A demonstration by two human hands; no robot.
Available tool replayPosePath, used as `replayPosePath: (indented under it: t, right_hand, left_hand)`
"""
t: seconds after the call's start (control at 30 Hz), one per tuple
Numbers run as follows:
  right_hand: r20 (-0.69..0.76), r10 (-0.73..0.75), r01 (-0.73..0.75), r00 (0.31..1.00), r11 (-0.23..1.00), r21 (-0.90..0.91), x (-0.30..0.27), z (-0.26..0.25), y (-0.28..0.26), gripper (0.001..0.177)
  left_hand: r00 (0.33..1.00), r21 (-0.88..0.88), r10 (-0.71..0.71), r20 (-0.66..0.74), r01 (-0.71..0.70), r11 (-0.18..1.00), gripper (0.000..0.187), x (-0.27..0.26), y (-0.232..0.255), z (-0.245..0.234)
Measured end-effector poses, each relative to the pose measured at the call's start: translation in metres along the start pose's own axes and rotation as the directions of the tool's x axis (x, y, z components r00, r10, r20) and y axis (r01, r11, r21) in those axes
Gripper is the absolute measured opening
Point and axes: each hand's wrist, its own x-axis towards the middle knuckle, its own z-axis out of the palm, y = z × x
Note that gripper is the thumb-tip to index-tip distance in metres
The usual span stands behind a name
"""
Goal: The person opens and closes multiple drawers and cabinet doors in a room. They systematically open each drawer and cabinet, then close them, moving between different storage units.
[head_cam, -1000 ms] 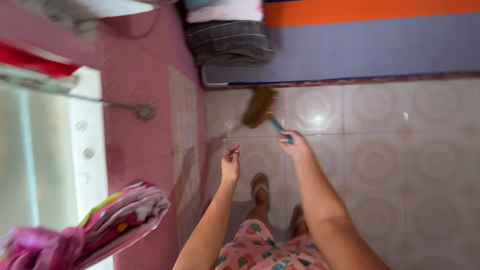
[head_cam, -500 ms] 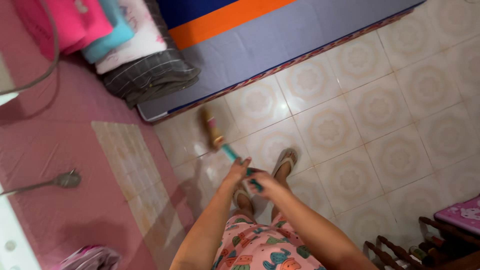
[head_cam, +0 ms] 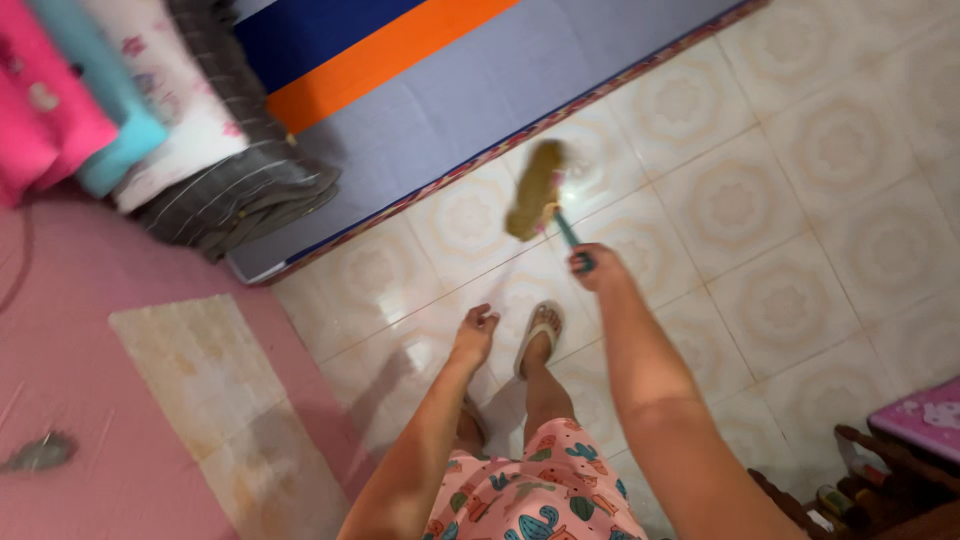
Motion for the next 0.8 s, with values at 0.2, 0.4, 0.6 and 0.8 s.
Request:
replayPosePath:
  t: [0.2,0.4,0.6,0.8]
  right_hand:
    - [-0.375,-0.230,0.270,0.898,0.961,0.056,-0.092,-0.093,-0.030,0.014]
    - [-0.110,-0.349,0.282,0.931,0.875,-0.393,-0.150,-0.098,0.145,0.020]
    - [-0.014,-0.142,0.138,0.990,0.977,-0.163,-0.103,-0.055,0.143,0.027]
    - [-0.277,-0.353,0.306,0.894,0.931,-0.199,-0.116,-0.141,0.042,0.006]
  left_hand:
    - [0.962,0.064,0.002,0.274,-0.021,0.998,0.060,-0.007,0.072,0.073]
    - [0.831,0.065,-0.105,0.547,0.083,0.994,0.060,-0.002,0.112,0.144]
    - [0.817,0.198,-0.260,0.515,0.181,0.963,0.063,0.003,0.149,0.157]
    - [0.809,0.206,-0.229,0.541,0.137,0.969,0.066,0.003,0.179,0.158]
